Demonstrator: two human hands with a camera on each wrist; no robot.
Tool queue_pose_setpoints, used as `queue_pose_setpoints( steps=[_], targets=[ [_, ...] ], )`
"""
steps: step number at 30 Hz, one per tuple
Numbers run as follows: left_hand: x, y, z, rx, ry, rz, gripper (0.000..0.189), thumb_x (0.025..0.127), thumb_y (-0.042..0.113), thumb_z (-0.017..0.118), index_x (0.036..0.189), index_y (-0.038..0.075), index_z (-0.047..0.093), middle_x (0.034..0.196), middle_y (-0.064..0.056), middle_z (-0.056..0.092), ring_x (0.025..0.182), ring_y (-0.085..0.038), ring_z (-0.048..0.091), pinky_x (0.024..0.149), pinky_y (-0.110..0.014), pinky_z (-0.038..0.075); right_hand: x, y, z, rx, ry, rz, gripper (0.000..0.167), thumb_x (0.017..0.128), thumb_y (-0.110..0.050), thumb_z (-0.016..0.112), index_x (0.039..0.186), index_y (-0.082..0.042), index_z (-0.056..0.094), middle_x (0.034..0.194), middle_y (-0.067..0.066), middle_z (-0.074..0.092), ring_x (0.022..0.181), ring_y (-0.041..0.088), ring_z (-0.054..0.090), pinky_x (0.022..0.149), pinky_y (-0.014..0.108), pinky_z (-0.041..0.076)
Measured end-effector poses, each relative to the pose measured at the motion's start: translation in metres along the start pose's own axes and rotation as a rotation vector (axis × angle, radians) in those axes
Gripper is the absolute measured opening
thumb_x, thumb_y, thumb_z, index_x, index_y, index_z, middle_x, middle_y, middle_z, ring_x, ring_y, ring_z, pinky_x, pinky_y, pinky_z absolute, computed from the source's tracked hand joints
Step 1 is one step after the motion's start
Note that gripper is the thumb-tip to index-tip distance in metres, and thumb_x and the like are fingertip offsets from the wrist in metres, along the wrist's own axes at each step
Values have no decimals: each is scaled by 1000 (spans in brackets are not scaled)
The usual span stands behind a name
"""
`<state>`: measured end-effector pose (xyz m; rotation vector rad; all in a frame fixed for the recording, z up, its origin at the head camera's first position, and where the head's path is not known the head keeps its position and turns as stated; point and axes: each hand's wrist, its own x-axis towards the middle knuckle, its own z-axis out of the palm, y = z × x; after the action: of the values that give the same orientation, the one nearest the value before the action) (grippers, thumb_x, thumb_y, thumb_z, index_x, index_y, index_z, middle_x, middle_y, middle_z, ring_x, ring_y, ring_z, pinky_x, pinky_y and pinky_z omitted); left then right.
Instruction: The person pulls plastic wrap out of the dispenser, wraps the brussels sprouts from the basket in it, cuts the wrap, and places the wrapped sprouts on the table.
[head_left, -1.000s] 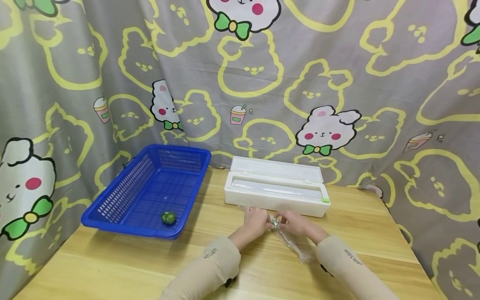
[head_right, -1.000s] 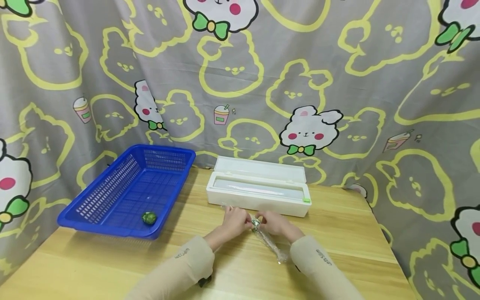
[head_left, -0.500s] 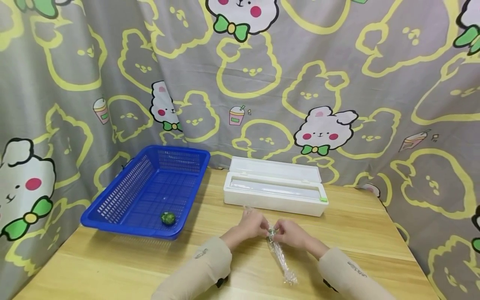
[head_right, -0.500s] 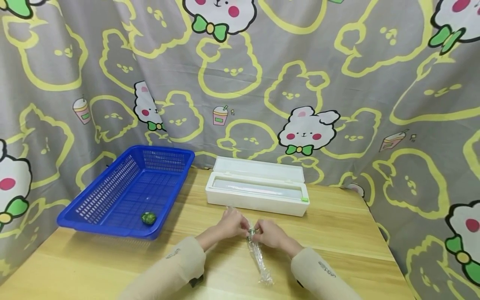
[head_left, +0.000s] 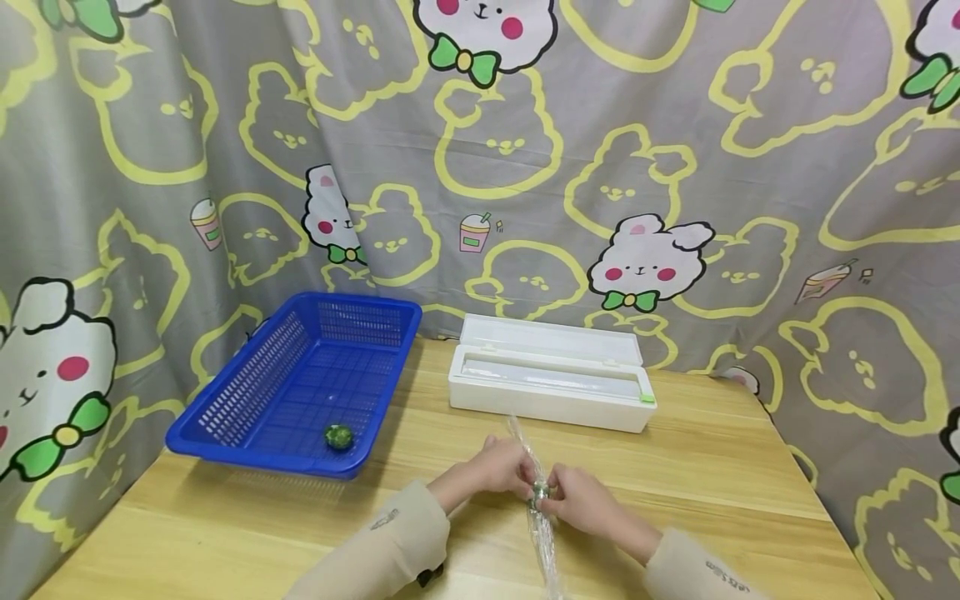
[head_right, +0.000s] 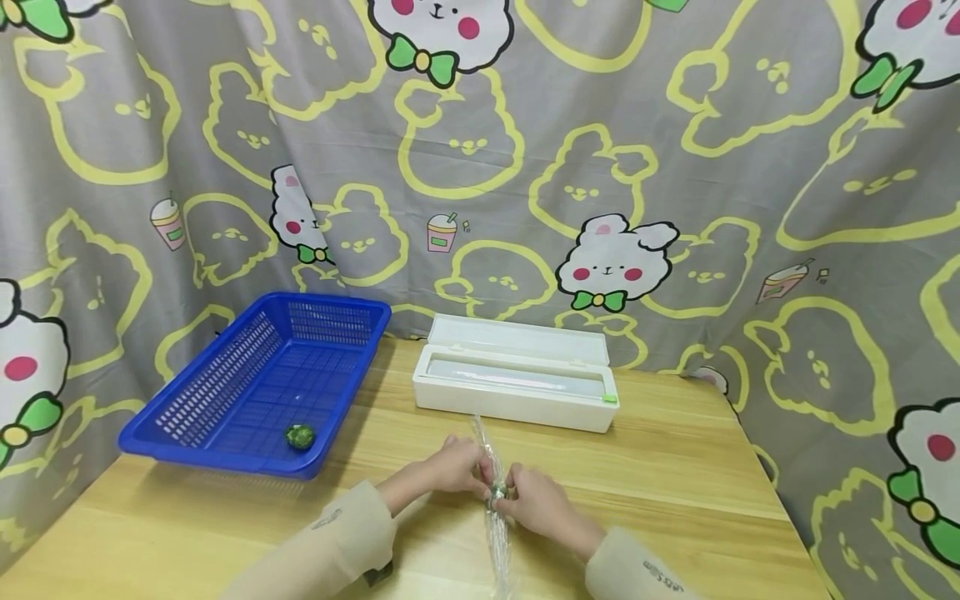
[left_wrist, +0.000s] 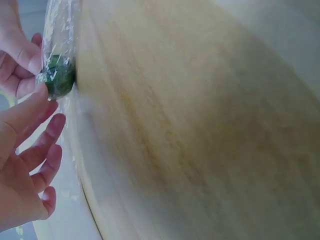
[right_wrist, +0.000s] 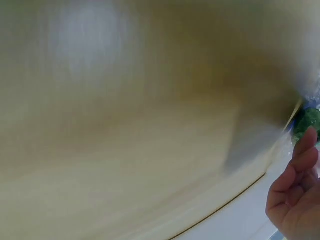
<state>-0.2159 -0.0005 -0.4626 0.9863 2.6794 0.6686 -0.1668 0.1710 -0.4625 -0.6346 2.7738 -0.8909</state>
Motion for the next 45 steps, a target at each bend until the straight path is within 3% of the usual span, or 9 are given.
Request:
queue_pose_setpoints(
  steps=[6, 11, 14, 20, 22, 26, 31, 39, 45],
  targets=[
    [-5, -1, 0, -20, -45, -5, 10, 68, 23, 78, 72, 22, 69, 68, 20, 62, 70, 4, 48, 73, -22, 24, -9, -4, 6, -17, 18, -14, 27, 79, -28, 68, 84, -5, 54, 60, -7, 49, 47, 2, 38, 42, 19, 34],
    [-7, 0, 0, -21, -38, -1, 9, 69, 24, 77, 72, 22, 69, 69, 20, 62, 68, 5, 47, 71, -21, 23, -14, 2, 3, -27, 33, -62, 27, 85, -22, 62, 98, 0, 56, 61, -8, 51, 49, 0, 40, 44, 19, 37],
    [-8, 3, 0, -31, -28, 9, 9, 69, 23, 77, 70, 21, 68, 67, 20, 62, 68, 5, 47, 71, -22, 23, -23, 9, 2, -130, 62, -167, 29, 82, -14, 65, 105, 0, 53, 63, -10, 49, 52, -1, 39, 48, 18, 38],
    [-9, 2, 0, -27, -23, -4, 9, 69, 22, 77, 69, 23, 68, 65, 20, 62, 68, 5, 47, 73, -23, 23, -34, 12, 12, -415, 112, -528, 37, 74, -11, 71, 104, -8, 49, 77, -7, 55, 55, -4, 35, 48, 11, 34],
    [-9, 2, 0, -21, -25, -12, 9, 69, 22, 77, 69, 24, 68, 66, 20, 62, 69, 4, 47, 73, -23, 23, -33, 9, 16, -481, 130, -575, 33, 74, -13, 72, 99, -11, 50, 83, -4, 59, 55, -4, 34, 48, 10, 32],
    [-8, 2, 0, -8, -32, -17, 9, 69, 24, 77, 70, 24, 68, 67, 20, 63, 70, 4, 48, 72, -23, 23, -29, 4, 21, -486, 150, -582, 26, 74, -14, 72, 89, -13, 51, 83, -3, 60, 55, -5, 37, 49, 8, 32],
    [-8, 3, 0, 2, -42, -10, 8, 70, 25, 77, 71, 24, 69, 69, 20, 63, 71, 4, 47, 72, -23, 23, -27, 4, 25, -263, 226, -502, 10, 79, -15, 68, 84, -12, 59, 84, -5, 61, 68, 0, 55, 59, 11, 44],
    [-10, 3, -1, 30, -6, 28, 7, 69, 26, 76, 68, 22, 71, 67, 17, 62, 63, 1, 45, 67, -23, 23, -20, 2, 19, 339, 74, -6, 12, 89, -15, 57, 83, -4, 59, 70, 3, 57, 51, 3, 47, 44, 19, 41],
    [-7, -1, -1, 11, -70, 23, 10, 69, 25, 77, 77, 22, 72, 74, 16, 65, 71, 3, 49, 71, -23, 23, -15, -1, 19, 492, 91, 175, 13, 84, -6, 57, 91, 2, 51, 68, 3, 55, 54, 11, 49, 45, 21, 43]
  ],
)
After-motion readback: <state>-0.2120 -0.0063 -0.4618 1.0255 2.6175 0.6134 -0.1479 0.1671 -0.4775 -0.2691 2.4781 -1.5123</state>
